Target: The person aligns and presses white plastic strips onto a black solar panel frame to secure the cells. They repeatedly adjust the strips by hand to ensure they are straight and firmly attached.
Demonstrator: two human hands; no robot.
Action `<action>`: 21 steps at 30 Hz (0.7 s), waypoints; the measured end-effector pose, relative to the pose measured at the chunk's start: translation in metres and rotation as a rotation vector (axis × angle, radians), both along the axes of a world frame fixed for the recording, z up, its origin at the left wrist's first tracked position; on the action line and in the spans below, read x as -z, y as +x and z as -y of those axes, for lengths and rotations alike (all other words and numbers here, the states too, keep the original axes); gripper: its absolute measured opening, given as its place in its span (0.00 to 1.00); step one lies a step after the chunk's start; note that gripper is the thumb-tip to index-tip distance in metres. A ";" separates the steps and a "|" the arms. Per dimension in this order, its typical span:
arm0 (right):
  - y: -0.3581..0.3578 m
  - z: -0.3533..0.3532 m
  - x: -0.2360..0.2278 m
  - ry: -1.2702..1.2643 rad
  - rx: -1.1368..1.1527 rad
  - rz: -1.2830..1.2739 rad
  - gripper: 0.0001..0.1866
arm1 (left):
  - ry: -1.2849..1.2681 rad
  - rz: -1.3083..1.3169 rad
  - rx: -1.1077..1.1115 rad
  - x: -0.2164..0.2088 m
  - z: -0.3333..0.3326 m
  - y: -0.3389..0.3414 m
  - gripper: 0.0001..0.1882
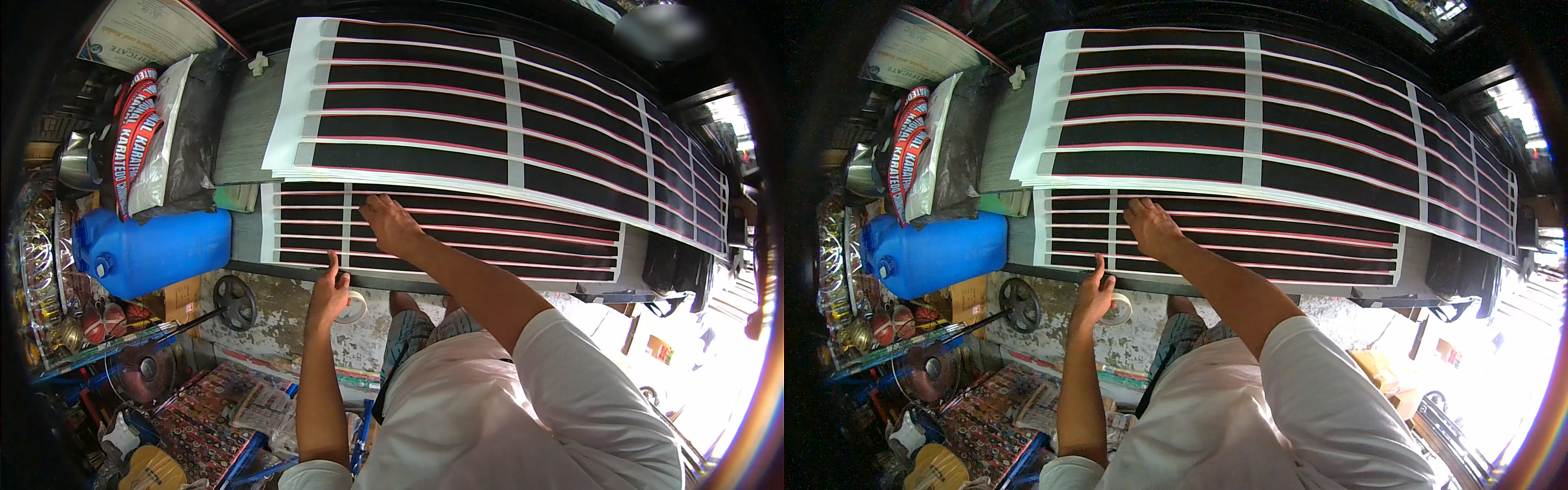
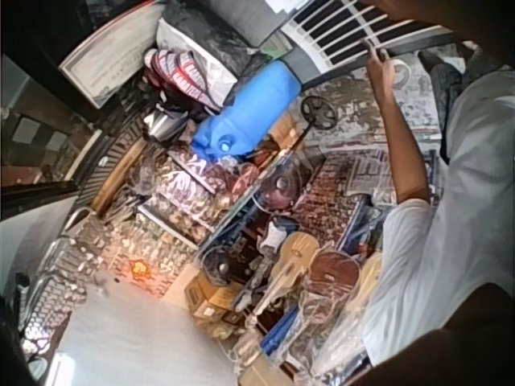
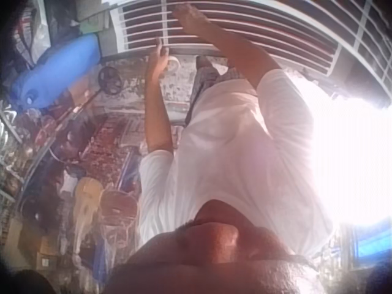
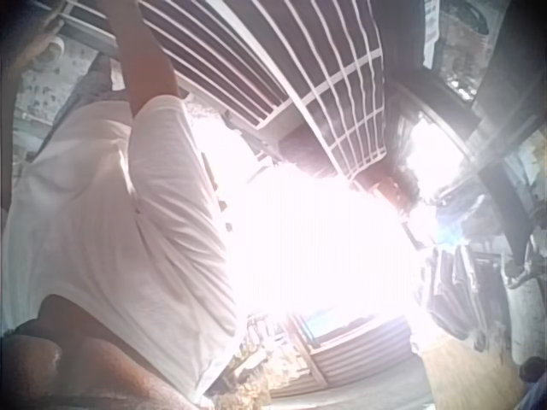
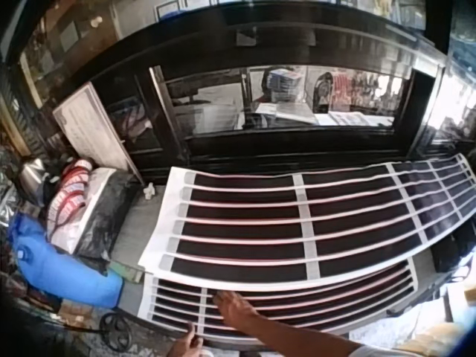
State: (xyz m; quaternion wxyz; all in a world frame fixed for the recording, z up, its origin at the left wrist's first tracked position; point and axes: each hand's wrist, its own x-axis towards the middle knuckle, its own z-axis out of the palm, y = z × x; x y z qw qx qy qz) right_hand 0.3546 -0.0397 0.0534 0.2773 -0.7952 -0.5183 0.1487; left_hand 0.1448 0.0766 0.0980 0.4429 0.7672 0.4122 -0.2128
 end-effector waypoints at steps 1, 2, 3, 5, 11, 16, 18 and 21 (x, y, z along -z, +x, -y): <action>-0.001 -0.001 0.001 0.007 0.003 0.013 0.21 | 0.004 0.005 0.000 -0.001 -0.001 0.000 0.39; -0.001 -0.003 0.001 0.015 0.007 0.025 0.20 | 0.004 0.009 0.008 -0.001 -0.001 0.000 0.40; -0.001 -0.004 0.002 0.022 0.012 0.038 0.19 | 0.004 0.013 0.015 -0.001 -0.001 0.001 0.40; -0.001 -0.003 0.004 0.067 0.000 0.025 0.24 | 0.007 0.013 0.027 -0.001 -0.001 0.001 0.41; 0.002 0.002 0.005 0.057 -0.028 0.042 0.28 | 0.009 0.019 0.024 0.002 -0.002 -0.002 0.41; 0.004 0.031 0.004 0.117 0.052 0.043 0.36 | 0.013 -0.004 0.042 0.002 -0.003 -0.002 0.41; 0.005 0.045 -0.001 0.109 0.087 0.084 0.38 | 0.002 0.032 0.013 0.006 -0.004 -0.005 0.41; 0.007 0.058 -0.002 0.095 0.123 -0.002 0.34 | 0.006 0.054 -0.004 0.015 -0.004 -0.010 0.40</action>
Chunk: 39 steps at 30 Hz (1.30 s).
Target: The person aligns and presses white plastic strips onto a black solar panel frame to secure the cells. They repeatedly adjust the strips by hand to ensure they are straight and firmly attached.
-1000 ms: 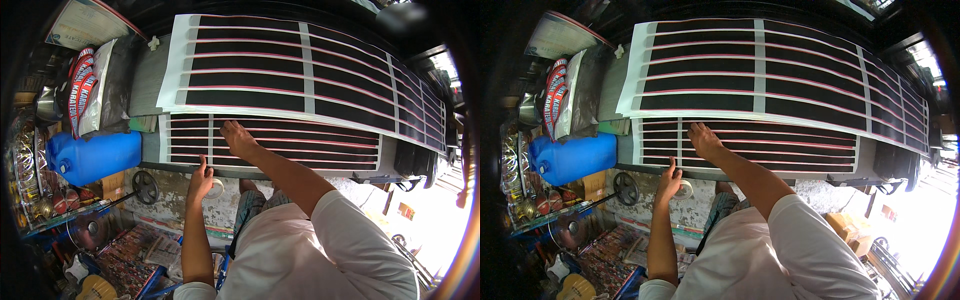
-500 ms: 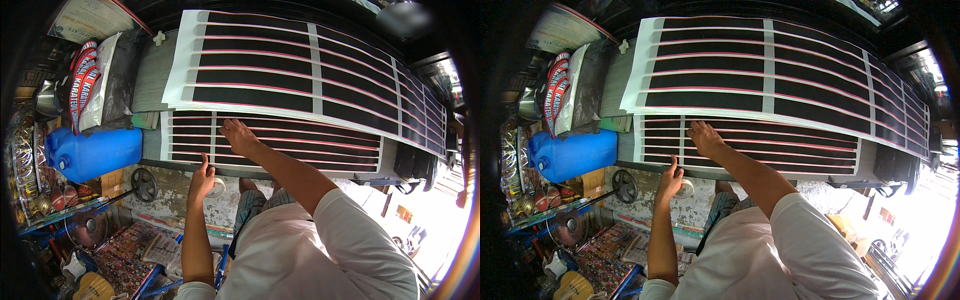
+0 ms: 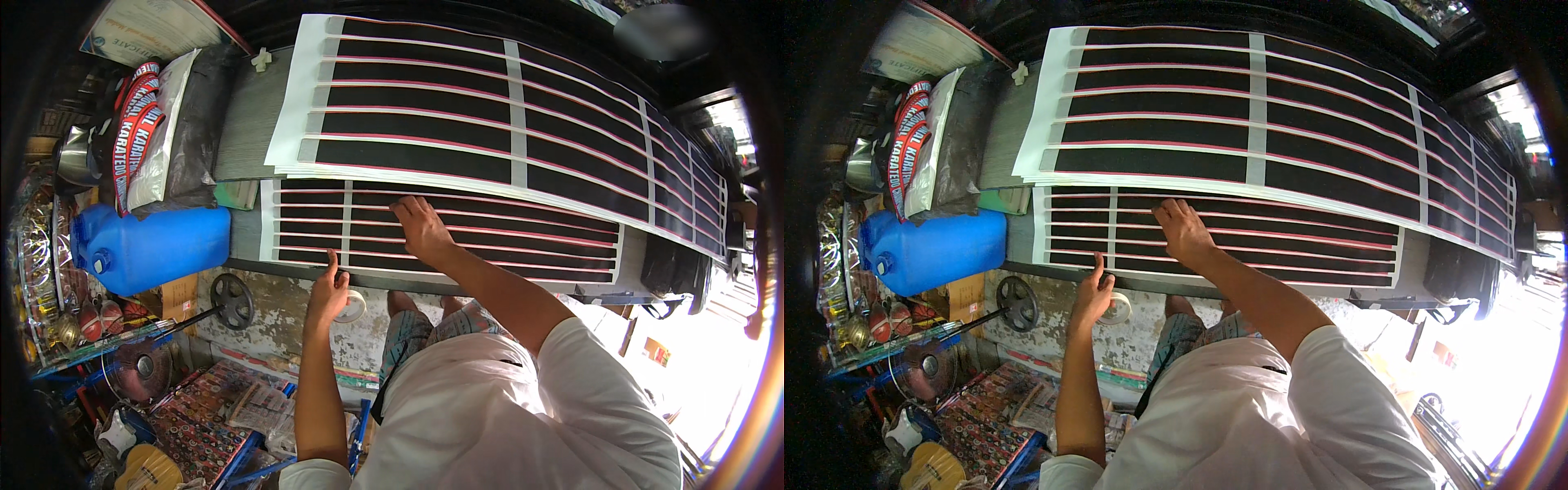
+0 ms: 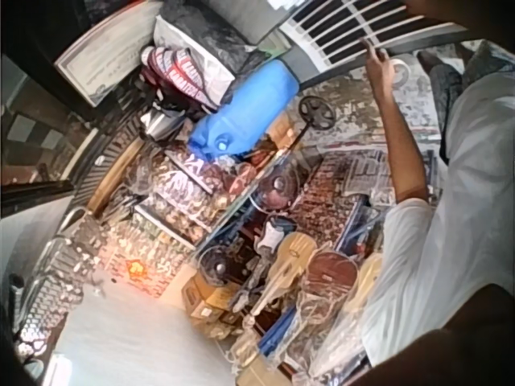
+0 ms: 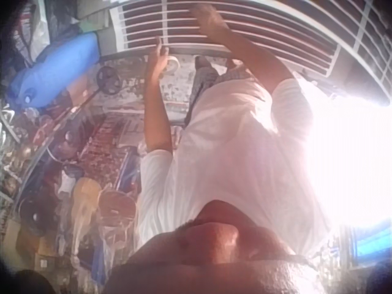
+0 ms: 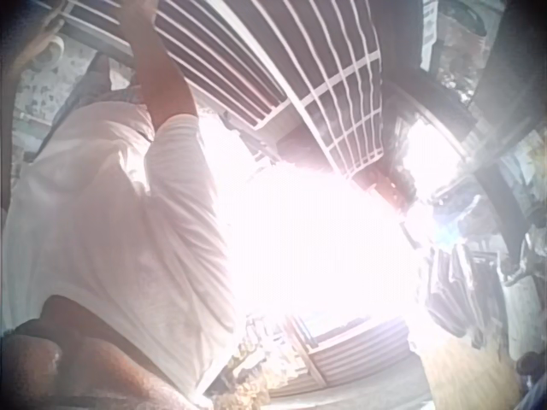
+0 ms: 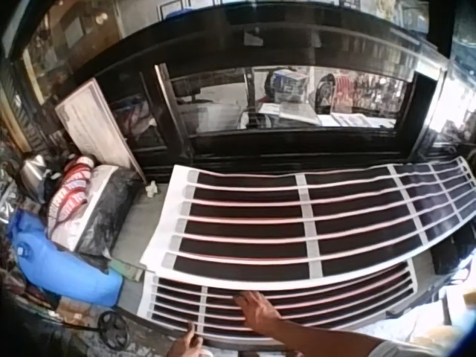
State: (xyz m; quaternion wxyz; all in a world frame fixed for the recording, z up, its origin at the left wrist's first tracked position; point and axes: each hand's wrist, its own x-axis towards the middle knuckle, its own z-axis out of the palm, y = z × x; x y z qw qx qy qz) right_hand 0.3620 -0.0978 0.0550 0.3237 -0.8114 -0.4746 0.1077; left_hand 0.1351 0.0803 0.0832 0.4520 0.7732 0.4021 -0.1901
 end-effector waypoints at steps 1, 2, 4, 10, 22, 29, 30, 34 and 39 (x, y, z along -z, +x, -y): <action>0.000 0.002 0.005 0.011 0.017 -0.011 0.34 | 0.008 0.003 -0.001 -0.003 0.000 0.002 0.40; 0.000 0.001 0.010 -0.028 0.018 0.010 0.38 | 0.011 -0.012 0.009 -0.005 0.001 0.004 0.40; 0.001 0.002 0.014 -0.018 0.032 0.018 0.37 | 0.019 -0.042 0.025 -0.007 0.003 0.008 0.40; -0.002 0.002 0.013 0.050 0.071 0.056 0.31 | 0.011 -0.063 -0.006 -0.008 0.004 0.008 0.40; -0.011 -0.018 0.005 -0.050 0.173 0.088 0.23 | 0.024 -0.017 0.003 -0.003 0.003 0.006 0.41; -0.013 -0.016 0.004 -0.054 0.205 0.130 0.19 | 0.006 -0.033 0.005 -0.008 0.003 0.008 0.40; -0.014 -0.014 0.004 -0.037 0.221 0.107 0.18 | 0.009 -0.028 0.006 -0.007 0.003 0.008 0.39; -0.022 0.015 -0.015 0.076 0.236 0.004 0.16 | -0.041 0.209 -0.202 0.004 0.010 -0.003 0.38; -0.046 0.096 -0.021 0.146 0.243 -0.242 0.12 | -0.188 0.414 -0.477 -0.045 0.044 0.003 0.33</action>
